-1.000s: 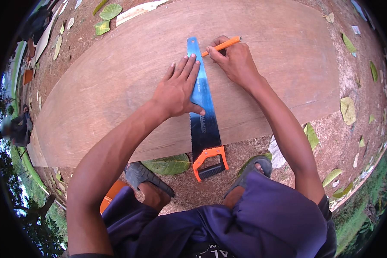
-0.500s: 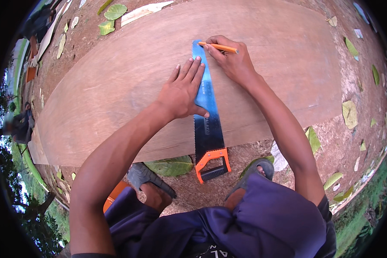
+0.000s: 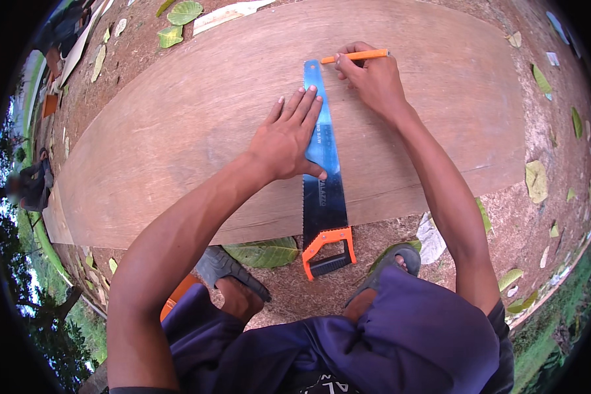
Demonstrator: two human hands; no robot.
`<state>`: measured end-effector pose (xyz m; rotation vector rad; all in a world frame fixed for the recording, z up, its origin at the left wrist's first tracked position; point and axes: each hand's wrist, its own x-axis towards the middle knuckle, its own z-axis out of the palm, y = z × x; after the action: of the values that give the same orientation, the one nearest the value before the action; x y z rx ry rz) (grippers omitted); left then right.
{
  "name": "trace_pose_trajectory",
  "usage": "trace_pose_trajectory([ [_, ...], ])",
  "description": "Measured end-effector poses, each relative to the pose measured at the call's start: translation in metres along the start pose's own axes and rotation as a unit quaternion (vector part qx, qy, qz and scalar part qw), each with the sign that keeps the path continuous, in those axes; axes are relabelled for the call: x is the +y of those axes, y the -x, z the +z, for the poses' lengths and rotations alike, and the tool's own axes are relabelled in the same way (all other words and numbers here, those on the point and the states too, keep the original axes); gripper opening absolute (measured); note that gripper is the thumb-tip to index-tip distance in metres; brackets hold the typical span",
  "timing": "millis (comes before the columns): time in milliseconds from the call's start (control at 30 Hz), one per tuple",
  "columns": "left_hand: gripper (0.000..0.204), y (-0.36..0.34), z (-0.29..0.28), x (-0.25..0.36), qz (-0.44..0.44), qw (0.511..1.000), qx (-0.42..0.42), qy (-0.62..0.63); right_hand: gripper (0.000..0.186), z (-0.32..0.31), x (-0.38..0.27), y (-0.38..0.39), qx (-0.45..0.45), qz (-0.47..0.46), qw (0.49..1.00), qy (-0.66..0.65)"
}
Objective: The person measures a large wooden board with a tape measure and marks it with a pencil. They then use a hand saw to cut along the marked line, separating a section of the board.
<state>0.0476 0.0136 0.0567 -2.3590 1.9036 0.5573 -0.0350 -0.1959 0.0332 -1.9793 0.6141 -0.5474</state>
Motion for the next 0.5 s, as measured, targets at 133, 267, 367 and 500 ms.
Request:
trace_pose_trajectory([
  [133,0.144,0.000,0.001,-0.001,-0.003,1.000,0.001,0.000,0.029,-0.001,-0.004,-0.001,-0.015,-0.001,1.000,0.011],
  [267,0.144,0.000,0.002,-0.001,0.000,1.000,0.006,0.004,0.029,-0.001,-0.011,0.000,-0.019,-0.014,0.999,0.039],
  [367,0.144,0.001,0.002,-0.002,-0.002,1.000,0.008,0.003,0.028,0.000,-0.014,-0.001,-0.022,-0.061,0.996,0.056],
  [500,0.145,-0.001,0.004,-0.001,-0.001,1.000,0.005,0.002,0.025,-0.001,-0.018,-0.007,-0.030,-0.098,0.992,0.072],
])
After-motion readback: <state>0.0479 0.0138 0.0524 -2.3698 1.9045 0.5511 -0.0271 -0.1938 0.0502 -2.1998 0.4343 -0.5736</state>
